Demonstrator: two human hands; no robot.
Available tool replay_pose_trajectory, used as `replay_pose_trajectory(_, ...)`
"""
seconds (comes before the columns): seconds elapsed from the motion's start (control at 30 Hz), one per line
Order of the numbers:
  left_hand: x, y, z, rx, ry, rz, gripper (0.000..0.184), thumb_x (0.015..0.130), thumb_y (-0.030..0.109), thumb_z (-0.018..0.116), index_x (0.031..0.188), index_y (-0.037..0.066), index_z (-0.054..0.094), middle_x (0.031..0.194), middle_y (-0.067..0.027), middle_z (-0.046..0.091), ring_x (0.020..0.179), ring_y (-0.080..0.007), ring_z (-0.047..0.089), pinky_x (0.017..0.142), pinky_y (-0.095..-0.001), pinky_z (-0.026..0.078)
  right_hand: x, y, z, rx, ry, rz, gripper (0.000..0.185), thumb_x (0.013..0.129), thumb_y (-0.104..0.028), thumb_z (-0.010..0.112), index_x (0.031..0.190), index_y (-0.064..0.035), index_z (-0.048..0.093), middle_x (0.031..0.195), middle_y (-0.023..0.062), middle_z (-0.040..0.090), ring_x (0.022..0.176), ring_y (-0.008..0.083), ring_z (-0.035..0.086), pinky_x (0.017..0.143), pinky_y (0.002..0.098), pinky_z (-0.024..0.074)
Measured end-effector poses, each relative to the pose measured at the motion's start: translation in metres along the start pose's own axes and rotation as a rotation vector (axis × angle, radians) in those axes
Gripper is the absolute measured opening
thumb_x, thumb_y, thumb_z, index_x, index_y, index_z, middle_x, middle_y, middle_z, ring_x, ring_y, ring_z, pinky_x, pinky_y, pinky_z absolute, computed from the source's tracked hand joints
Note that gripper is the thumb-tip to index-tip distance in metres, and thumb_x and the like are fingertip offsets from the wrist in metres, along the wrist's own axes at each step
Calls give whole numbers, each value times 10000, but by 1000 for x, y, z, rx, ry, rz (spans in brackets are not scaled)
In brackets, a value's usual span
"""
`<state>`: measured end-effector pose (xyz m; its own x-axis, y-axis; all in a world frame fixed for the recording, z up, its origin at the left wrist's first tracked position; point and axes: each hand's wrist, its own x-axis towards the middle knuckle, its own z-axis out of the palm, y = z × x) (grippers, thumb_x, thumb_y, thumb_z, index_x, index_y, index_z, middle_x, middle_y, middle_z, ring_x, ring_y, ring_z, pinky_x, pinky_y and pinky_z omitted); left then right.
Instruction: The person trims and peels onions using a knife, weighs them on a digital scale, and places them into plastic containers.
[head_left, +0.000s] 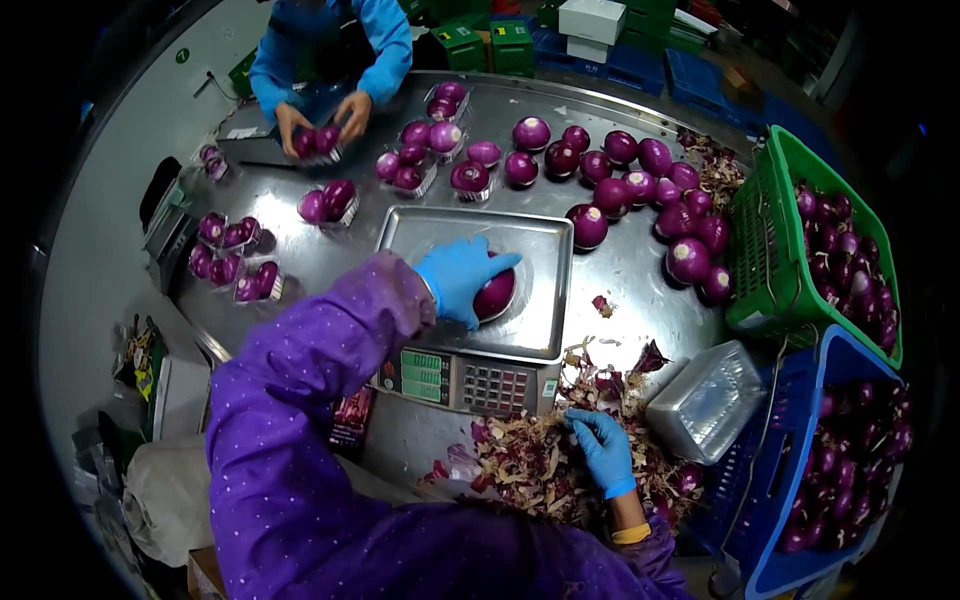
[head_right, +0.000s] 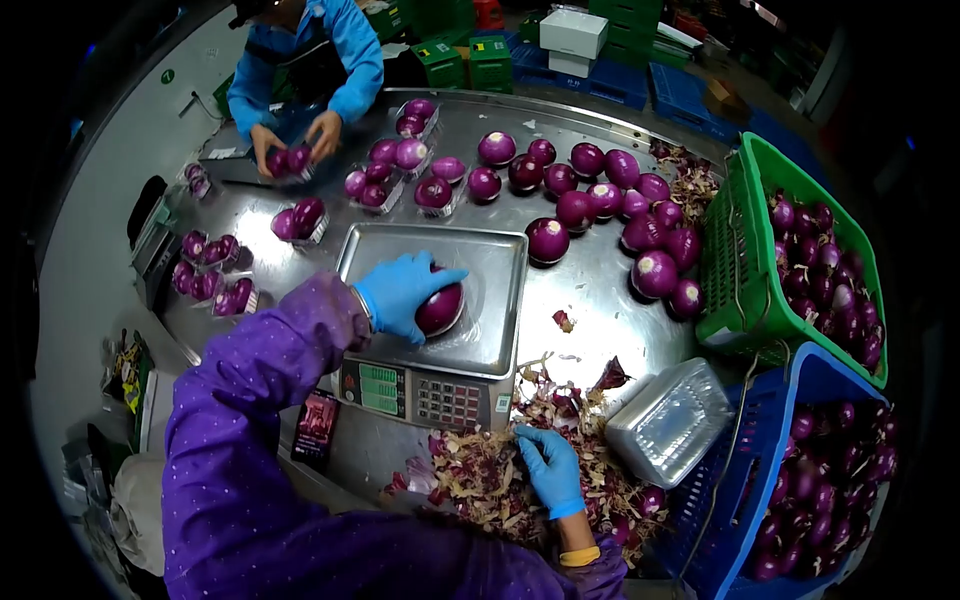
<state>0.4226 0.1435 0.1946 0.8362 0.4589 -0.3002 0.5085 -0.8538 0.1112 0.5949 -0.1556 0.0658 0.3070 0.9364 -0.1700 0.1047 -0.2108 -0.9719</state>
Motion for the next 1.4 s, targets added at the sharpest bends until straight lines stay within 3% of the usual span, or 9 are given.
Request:
replay_pose_trajectory(0.1,-27,-20,-47,-74,361,76,1159,524,411,863,1486,163,267,1402,-306,354,1244,-451,432,1038,-478,380,-16,-6,-12,29,30,135,244,926,-150,604,1108,6,651,1001,85,669,903,144,624,823,268,490)
replay_pose_trajectory(0.2,-63,-47,-62,-237,664,27,981,653,340,823,1470,155,312,1457,-128,370,1352,-324,327,1122,-410,278,-23,14,-21,33,70,180,232,937,-133,585,1119,-3,647,1003,84,668,910,142,625,821,266,494)
replay_pose_trajectory(0.53,-87,-67,-4,-714,506,-105,878,723,313,800,1449,106,352,1443,-130,393,1339,-264,365,1117,-398,290,3,-10,1,35,90,4,248,947,-124,574,1142,22,621,1020,82,666,863,114,617,793,236,489)
replay_pose_trajectory(0.67,-56,-47,26,-883,348,-142,886,714,333,802,1439,84,358,1433,-159,397,1334,-290,373,1107,-405,312,42,-48,19,239,71,101,386,952,-158,569,1301,-4,510,1066,83,608,926,127,610,794,245,502)
replay_pose_trajectory(0.8,-35,-34,46,-861,302,-86,915,690,354,814,1429,68,357,1404,-199,411,1325,-332,379,1105,-392,324,94,-79,34,227,29,75,482,973,-202,494,1414,-46,381,1162,121,575,812,151,653,630,238,511)
replay_pose_trajectory(0.9,-20,-24,75,-815,499,12,977,637,335,839,1429,71,332,1404,-209,393,1305,-359,402,1109,-387,322,129,-70,51,342,-56,151,493,947,-66,387,1435,-22,333,1327,182,495,749,207,688,599,253,521)
replay_pose_trajectory(1.03,-16,-27,76,-886,516,-41,931,605,289,851,1387,91,384,1374,-188,407,1288,-339,420,1102,-391,337,150,-79,89,332,-67,141,588,763,53,374,1350,67,408,1246,189,548,707,247,690,586,285,575)
replay_pose_trajectory(1.3,-118,-93,72,-1069,976,-176,902,580,207,881,1357,97,436,1324,-130,464,1206,-267,493,1033,-368,418,149,-155,150,277,-390,-119,534,937,-62,506,1443,-27,340,1380,172,455,891,144,641,767,258,512)
replay_pose_trajectory(1.4,-155,-150,101,-990,1118,-423,909,566,187,887,1352,87,442,1304,-126,485,1198,-259,497,1026,-359,425,135,-154,131,-26,-297,-317,437,916,-44,547,1346,-26,477,1258,114,553,905,150,633,825,250,499)
